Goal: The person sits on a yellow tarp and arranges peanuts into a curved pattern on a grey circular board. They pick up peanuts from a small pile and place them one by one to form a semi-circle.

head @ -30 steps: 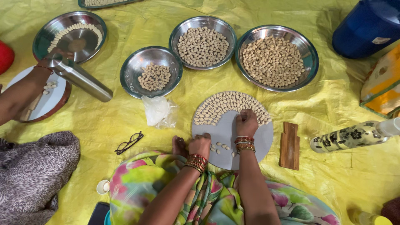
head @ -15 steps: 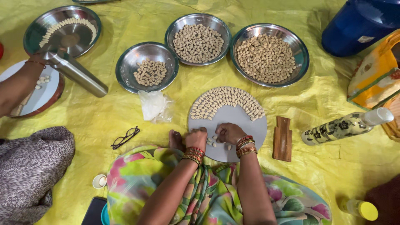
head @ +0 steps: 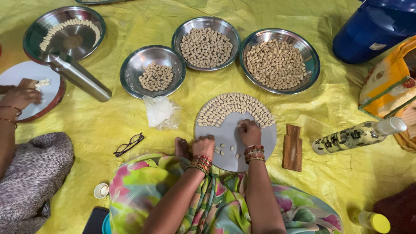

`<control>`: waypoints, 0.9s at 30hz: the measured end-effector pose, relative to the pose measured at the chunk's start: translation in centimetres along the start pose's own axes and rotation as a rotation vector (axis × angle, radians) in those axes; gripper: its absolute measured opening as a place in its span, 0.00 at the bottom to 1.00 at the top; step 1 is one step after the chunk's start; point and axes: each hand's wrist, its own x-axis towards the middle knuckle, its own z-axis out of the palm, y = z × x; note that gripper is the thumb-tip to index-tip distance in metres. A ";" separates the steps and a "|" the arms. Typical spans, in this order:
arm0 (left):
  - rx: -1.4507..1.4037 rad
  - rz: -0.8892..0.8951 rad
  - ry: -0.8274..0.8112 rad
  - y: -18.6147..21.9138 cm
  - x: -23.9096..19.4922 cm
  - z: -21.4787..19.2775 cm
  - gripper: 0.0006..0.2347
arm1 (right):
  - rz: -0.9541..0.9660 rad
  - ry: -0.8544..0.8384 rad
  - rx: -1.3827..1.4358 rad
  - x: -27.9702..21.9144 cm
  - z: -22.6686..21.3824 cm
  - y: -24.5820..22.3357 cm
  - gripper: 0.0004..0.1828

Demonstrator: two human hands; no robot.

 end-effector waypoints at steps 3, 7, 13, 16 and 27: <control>0.007 0.013 0.055 -0.1 -0.1 0.1 0.09 | 0.019 0.192 0.064 -0.1 0.4 0.2 0.08; 0.015 -0.006 -0.016 -0.1 -0.4 -0.3 0.08 | 0.049 0.329 0.051 0.4 0.8 -0.2 0.06; -0.050 -0.014 -0.104 -0.2 -0.5 -1.4 0.07 | 0.133 0.456 0.095 1.6 1.6 -0.5 0.05; -0.046 -0.008 -0.101 -0.1 -0.5 -1.5 0.08 | 0.177 0.456 0.092 2.2 1.9 -0.2 0.05; 0.031 0.021 0.000 0.0 -0.6 -1.8 0.10 | 0.178 0.500 0.091 2.9 2.5 0.3 0.05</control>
